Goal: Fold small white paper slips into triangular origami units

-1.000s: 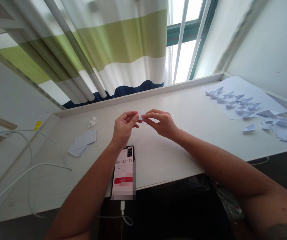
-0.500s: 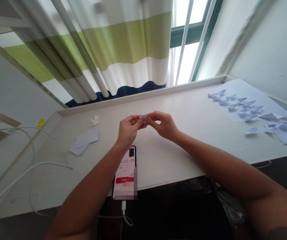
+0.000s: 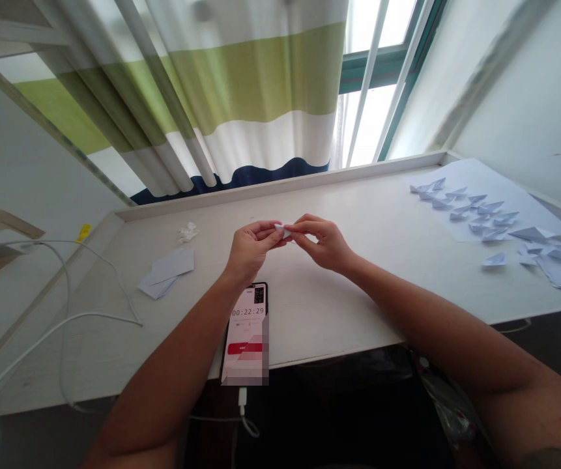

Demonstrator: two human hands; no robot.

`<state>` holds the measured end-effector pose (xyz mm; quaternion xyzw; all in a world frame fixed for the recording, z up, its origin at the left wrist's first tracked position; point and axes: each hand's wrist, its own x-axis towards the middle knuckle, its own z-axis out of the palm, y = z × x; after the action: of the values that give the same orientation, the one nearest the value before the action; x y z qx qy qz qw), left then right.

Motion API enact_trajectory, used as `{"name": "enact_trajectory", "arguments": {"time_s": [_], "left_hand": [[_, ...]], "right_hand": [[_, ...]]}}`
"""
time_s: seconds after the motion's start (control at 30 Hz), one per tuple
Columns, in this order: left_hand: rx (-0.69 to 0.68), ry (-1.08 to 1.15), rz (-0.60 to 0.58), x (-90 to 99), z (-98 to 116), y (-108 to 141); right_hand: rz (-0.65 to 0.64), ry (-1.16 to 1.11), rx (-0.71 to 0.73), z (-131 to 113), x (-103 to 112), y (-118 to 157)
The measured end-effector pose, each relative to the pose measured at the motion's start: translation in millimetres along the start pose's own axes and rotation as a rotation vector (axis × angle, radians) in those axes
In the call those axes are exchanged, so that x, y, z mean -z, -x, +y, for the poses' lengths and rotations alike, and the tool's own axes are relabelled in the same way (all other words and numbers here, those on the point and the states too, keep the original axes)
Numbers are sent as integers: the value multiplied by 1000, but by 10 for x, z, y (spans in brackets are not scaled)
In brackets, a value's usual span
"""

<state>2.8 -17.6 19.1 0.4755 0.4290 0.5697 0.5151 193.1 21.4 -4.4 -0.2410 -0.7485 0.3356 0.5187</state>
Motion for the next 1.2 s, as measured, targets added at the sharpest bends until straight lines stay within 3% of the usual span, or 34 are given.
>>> {"name": "enact_trajectory", "arguments": {"time_s": [0.13, 0.23, 0.37, 0.6, 0.77, 0.97, 1.2], "left_hand": [[-104, -163, -19, -11, -11, 9], [-159, -243, -56, -6, -11, 10], [-156, -224, -55, 3, -22, 2], [-180, -229, -101, -2, -29, 2], [-156, -255, -107, 28, -27, 8], [-176, -338, -249, 47, -10, 23], [-121, -305, -240, 31, -38, -1]], "right_hand": [[11, -222, -218, 51, -14, -17], [-53, -274, -285, 60, 0, -35], [-70, -264, -275, 20, -20, -42], [69, -341, -322, 29, -111, -44], [-12, -349, -322, 27, -65, -38], [-103, -182, -249, 1, 18, -17], [-64, -183, -198, -41, 11, -17]]}}
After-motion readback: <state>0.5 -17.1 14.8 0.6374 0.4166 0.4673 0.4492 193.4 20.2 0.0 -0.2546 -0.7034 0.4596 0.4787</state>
